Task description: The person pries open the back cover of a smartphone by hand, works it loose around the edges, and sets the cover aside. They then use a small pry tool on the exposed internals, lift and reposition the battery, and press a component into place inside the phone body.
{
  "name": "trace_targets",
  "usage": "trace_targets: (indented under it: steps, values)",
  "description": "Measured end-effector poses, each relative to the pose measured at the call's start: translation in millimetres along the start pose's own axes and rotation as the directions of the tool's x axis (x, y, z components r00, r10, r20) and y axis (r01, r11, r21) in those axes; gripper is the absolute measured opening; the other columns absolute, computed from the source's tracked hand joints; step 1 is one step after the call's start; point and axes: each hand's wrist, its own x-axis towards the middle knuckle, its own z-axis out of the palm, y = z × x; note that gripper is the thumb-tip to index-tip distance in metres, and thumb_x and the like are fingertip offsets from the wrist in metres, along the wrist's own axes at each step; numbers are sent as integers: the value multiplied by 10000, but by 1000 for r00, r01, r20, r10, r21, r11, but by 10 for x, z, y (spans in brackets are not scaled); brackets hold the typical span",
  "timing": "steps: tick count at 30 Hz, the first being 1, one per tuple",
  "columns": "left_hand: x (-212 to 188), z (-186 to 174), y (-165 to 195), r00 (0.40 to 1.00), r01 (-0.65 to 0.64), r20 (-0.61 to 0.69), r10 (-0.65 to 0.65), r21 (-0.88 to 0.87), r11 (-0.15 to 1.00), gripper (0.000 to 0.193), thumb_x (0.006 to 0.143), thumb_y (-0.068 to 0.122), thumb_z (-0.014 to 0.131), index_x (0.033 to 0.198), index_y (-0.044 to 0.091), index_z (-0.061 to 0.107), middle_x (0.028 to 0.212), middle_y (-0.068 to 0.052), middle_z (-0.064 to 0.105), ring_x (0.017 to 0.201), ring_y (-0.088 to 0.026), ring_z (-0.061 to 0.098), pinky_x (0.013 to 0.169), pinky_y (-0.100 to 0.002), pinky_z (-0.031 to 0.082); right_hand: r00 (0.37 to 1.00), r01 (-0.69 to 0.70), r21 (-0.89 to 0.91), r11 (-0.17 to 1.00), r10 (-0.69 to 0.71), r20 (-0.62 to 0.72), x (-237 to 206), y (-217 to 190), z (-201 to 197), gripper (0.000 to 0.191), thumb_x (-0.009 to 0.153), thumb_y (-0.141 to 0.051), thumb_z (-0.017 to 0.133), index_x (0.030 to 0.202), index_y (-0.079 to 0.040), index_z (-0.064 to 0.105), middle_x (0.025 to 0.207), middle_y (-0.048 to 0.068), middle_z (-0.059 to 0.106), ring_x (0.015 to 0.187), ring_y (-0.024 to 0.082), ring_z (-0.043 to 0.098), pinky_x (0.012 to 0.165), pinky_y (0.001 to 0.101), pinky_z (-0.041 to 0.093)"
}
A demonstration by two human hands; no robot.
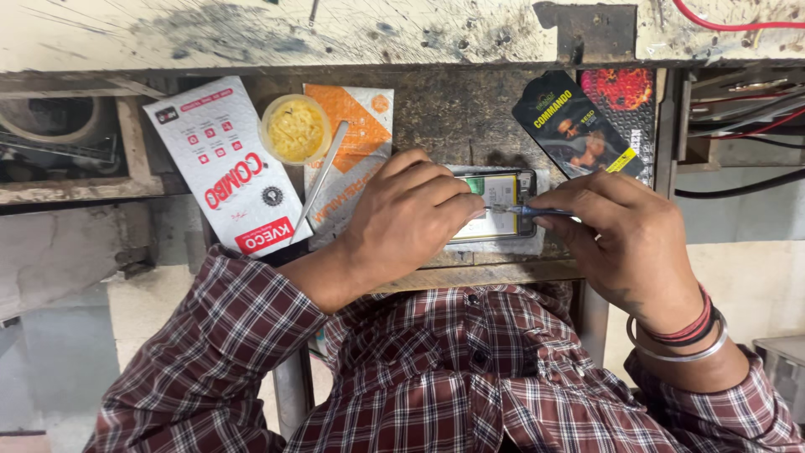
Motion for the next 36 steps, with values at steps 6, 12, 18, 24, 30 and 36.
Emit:
trace_targets:
  steps: [6,12,18,24,30,36]
  values:
    - [58,-326,66,988,8,-154,20,183,983,140,964,147,732,1090,95,762,1059,-32,747,1025,-178,677,938,-338,496,982,-93,116,989,110,-151,-161,202,93,186,898,-31,814,1071,-68,759,1036,82,731,880,193,704,724,294,552]
    - [239,-876,-406,949,171,-312,-37,415,894,70,974,158,769,979,95,800,871,-16,719,796,-145,608,762,-359,485,927,-98,133,986,139,-348,-384,564,398,119,1027,-28,830,1117,-24,752,1046,94,717,945,194,700,840,271,535]
    - [444,-987,-736,934,244,-355,-42,547,801,106,979,101,740,1069,110,796,971,9,631,1041,-205,592,860,-400,463,883,-91,154,984,151,-444,-493,721,541,136,1054,-44,852,1130,-9,746,1069,111,710,988,199,691,864,261,529]
    - [508,-998,-728,924,283,-376,-64,563,777,262,961,24,738,1196,128,791,1009,7,607,1032,-213,585,808,-398,454,892,-117,159,980,174,-418,-504,709,484,127,1037,-43,843,1118,-7,753,1053,107,710,977,197,691,848,266,525]
    - [403,-1102,-421,928,277,-361,-90,509,815,253,972,35,720,1213,104,757,1039,-26,637,971,-209,586,803,-399,476,899,-118,158,980,173,-402,-501,646,422,130,1035,-25,841,1130,-7,755,1062,104,709,984,197,691,861,265,528]
    - [163,-503,84,997,64,26,-66,87,994,376,1027,297,746,1336,94,683,1179,-44,684,1092,-198,609,933,-399,506,945,-194,36,980,196,-263,-577,471,110,186,964,-4,825,1127,-77,773,1037,70,713,932,190,696,784,278,532]
